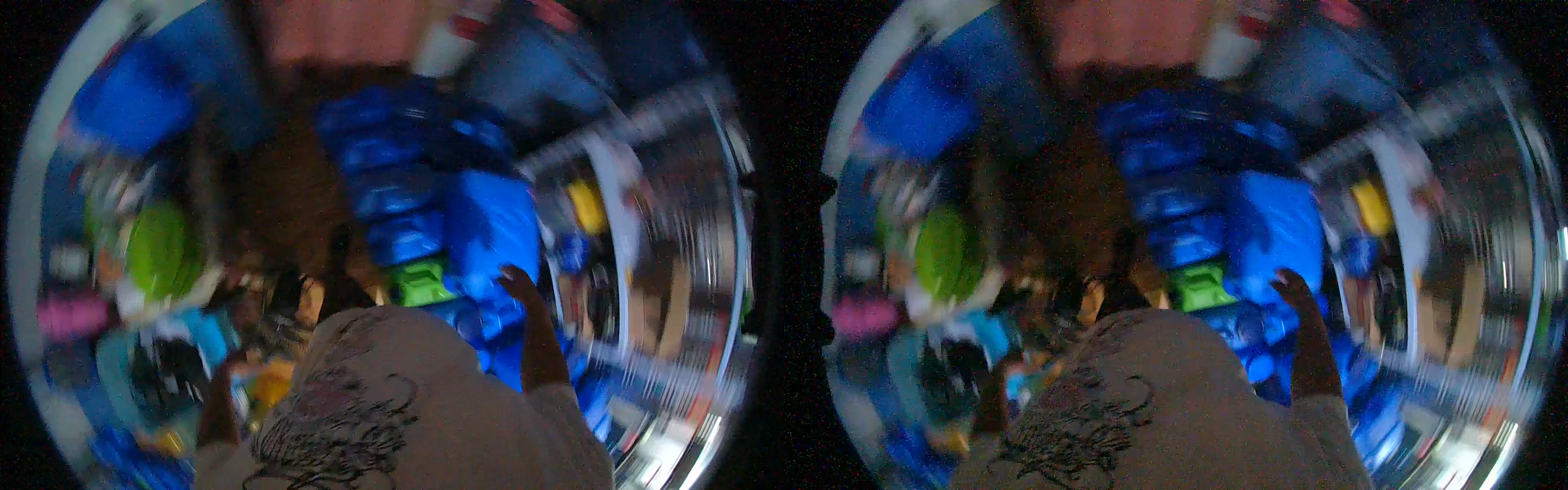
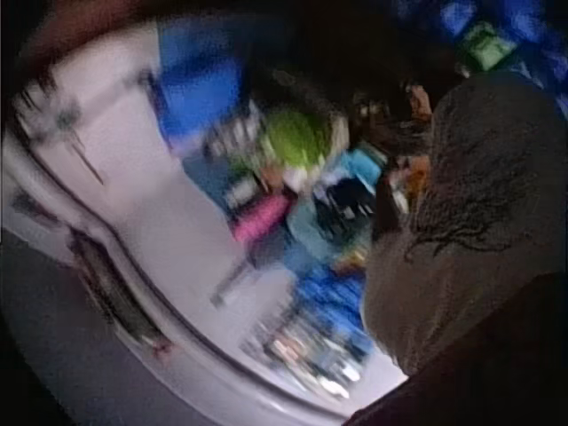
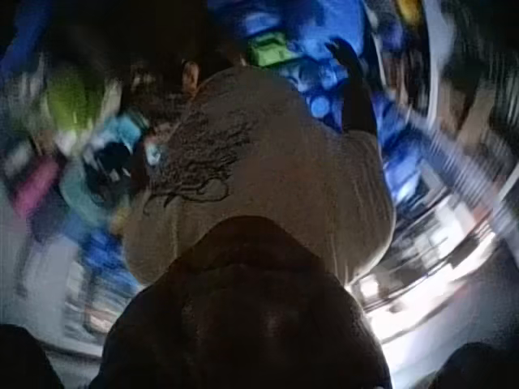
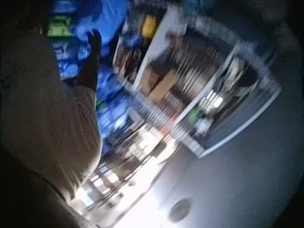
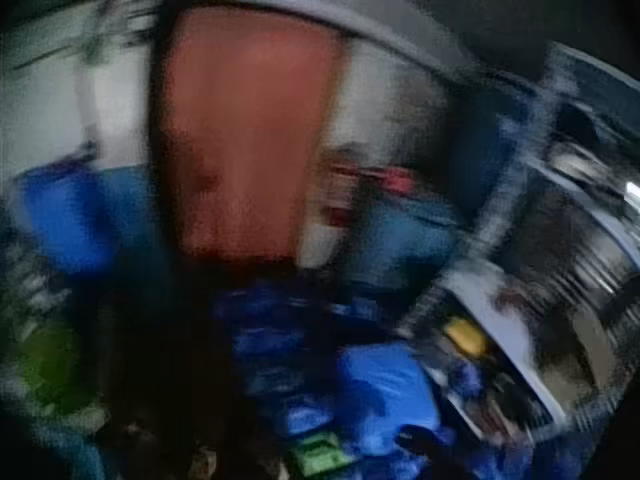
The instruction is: The person handles blue and green plastic water containers, places them on a counter, and applies adhesive labels to their sides. They retrieve labels from a nearby shelf and use a handheld tool to smooth the labels onto the containers.
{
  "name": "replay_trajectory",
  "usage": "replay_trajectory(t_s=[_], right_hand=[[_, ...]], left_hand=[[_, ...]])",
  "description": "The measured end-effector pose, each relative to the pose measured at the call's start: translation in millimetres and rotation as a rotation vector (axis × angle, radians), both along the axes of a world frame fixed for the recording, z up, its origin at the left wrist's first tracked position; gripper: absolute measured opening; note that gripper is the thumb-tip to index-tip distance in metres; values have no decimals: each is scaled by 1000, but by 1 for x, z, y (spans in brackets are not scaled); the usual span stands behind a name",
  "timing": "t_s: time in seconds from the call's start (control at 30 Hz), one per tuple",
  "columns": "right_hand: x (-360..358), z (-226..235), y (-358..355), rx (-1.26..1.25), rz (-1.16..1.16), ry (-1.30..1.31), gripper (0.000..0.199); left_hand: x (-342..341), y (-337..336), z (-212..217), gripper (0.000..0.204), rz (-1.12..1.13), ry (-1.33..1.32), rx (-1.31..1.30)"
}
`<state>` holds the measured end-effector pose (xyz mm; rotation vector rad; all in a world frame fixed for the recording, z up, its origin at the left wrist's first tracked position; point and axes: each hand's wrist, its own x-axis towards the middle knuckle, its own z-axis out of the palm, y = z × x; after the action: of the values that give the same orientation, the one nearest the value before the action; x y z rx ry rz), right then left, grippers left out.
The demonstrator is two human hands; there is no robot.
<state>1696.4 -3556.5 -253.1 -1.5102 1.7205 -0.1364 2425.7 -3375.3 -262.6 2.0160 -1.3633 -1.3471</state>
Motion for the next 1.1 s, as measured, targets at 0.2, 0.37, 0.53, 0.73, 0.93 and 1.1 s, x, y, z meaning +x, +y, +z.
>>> replay_trajectory(t_s=[0.2,0.37,0.53,0.73,0.93,1.1], right_hand=[[-79,2,125,-235,-414,-156,34],[-103,-1,98,-512,-490,21,13],[-125,-24,5,-640,-269,403,24],[-129,-18,-127,-537,-631,467,34],[-177,-50,-187,-445,-808,803,43],[-197,-30,-188,-388,-994,612,51]], left_hand=[[-42,13,-41,42,-128,83,482],[-54,-117,-44,42,-252,-2,372],[-94,-227,-43,43,-360,-21,278],[-90,-286,-71,44,-516,-93,367],[-91,-326,-98,44,-609,-174,471],[-142,-378,-101,45,-780,-128,368]])
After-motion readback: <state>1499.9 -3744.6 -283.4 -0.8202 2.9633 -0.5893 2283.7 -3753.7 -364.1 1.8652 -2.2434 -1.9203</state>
